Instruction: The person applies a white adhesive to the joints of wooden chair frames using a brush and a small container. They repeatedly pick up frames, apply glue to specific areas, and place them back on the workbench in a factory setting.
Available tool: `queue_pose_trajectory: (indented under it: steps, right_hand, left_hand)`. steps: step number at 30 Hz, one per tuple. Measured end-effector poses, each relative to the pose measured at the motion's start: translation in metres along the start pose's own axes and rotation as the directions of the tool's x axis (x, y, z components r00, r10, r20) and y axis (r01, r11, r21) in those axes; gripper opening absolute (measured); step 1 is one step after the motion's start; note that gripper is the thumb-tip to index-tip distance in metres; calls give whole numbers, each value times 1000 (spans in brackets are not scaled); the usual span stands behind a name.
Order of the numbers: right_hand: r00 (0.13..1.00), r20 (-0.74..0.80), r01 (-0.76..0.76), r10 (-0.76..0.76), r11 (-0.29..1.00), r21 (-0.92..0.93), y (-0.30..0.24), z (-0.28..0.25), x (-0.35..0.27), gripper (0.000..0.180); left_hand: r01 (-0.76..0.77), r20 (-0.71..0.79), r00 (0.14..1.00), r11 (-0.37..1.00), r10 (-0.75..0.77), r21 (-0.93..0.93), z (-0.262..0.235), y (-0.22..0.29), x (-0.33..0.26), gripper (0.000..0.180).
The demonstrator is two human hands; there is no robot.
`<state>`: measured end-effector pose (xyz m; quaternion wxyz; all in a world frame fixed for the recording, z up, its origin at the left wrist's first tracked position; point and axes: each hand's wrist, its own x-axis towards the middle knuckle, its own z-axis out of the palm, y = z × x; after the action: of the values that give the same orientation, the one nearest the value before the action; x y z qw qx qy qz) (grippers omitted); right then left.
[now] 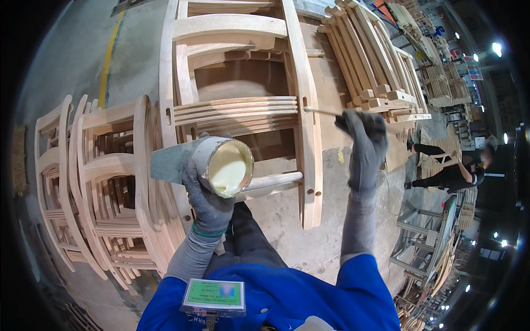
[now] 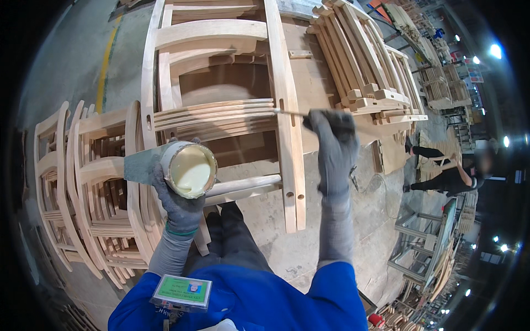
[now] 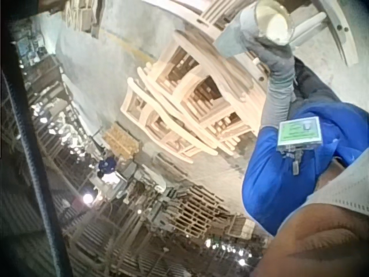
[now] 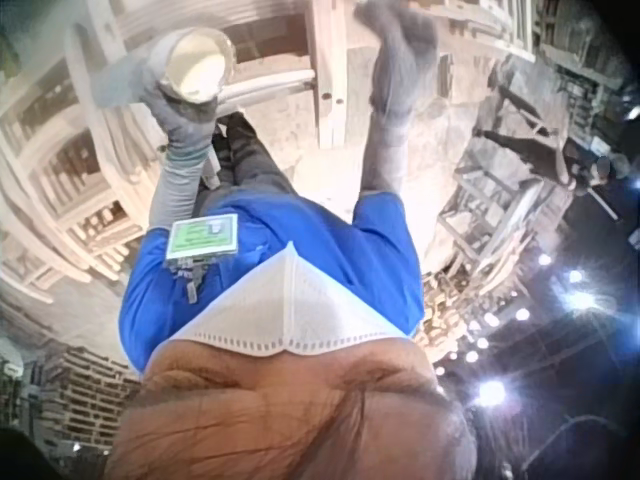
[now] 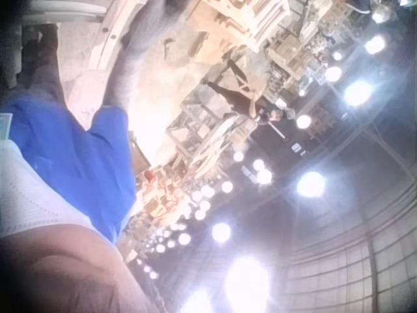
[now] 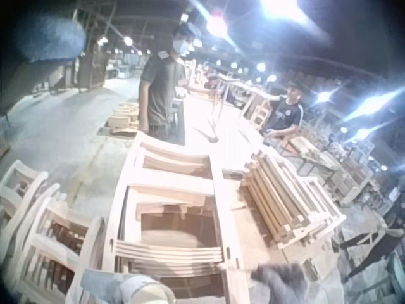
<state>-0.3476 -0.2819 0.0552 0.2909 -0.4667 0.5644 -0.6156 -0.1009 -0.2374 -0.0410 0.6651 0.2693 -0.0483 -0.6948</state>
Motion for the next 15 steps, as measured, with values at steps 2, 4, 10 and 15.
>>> queue_pose_trajectory:
  steps: [2,4,10,15]
  right_hand:
    - [992,63,113,-109,991,-74,23,3,28,11]
    - [979,132,188,-157,946,-265,44,3,45,13]
    - [954,237,282,-186,826,-487,72,16,65,20]
    - [927,299,368,-227,706,-605,73,27,61,23]
  left_hand:
    - [46,45,998,999,-46,4,0,6,2,54]
    - [49,23,999,999,-49,-10,-3,10,4,54]
    - [32,-98,995,999,-35,-32,-23,17,3,56]
    - [44,-100,994,999,-44,-6,-13,28,8,58]
